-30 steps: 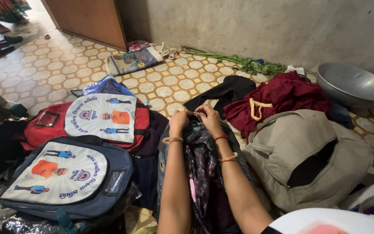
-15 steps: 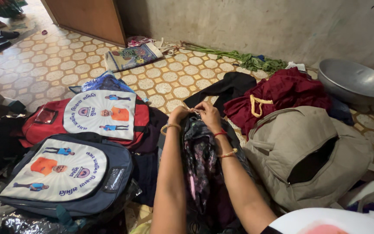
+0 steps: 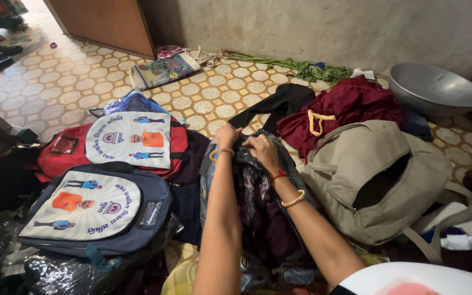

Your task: The person sits on the floor and packs various folded clothes and fabric items into a patterned backpack. They transfer items from a beige bag and the surrounding floor into the backpack, arranging them by hand before zipping the bag closed.

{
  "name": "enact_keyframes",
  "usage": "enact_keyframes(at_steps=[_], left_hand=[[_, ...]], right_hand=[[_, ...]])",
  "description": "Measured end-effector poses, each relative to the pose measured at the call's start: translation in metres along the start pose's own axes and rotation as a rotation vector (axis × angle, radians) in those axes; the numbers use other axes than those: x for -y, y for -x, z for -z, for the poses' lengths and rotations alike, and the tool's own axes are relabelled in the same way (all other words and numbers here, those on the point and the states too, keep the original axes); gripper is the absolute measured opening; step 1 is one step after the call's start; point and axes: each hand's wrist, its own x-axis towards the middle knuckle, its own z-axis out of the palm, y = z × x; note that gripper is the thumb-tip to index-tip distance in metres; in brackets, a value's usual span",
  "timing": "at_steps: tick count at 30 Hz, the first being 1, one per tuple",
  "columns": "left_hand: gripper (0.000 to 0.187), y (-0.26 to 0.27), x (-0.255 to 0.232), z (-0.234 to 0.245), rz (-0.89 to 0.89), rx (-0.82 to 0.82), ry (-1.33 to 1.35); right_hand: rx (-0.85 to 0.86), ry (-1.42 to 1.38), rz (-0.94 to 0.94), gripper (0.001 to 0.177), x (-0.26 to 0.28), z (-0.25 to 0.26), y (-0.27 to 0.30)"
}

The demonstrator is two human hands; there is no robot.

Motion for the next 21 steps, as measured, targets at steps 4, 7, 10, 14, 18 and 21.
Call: enact_keyframes(at_steps=[4,7,10,14,18,21], left_hand=[[0.039,0.047,0.000,0.047,-0.258,-0.066,0.097],[0.068,0.114,0.003,0.085,-0.547,-0.573,0.012],[0.068,0.158,0.009,0.103,-0.341,-0.438,-0.095],[0.026,0.174,0.021,0.105,-0.335,-0.216,-0.230],[0.032,0.179,0.015,0.110,-0.385,-0.179,-0.126],[0.031,0.171,0.008,0.104,-0.495,-0.102,-0.092]], right_hand=[[0.021,-0.142,-0.030,0.024,0.030,0.019,0.024],[0.163,-0.111,0.112,0.037,0.042,0.016,0.057],[0.268,0.077,0.234,0.053,0.032,-0.003,0.071],[0.378,0.185,0.114,0.066,0.021,-0.034,0.073],[0.686,0.212,-0.046,0.060,0.005,-0.050,0.051],[0.669,0.415,0.177,0.061,0.001,-0.064,0.057]])
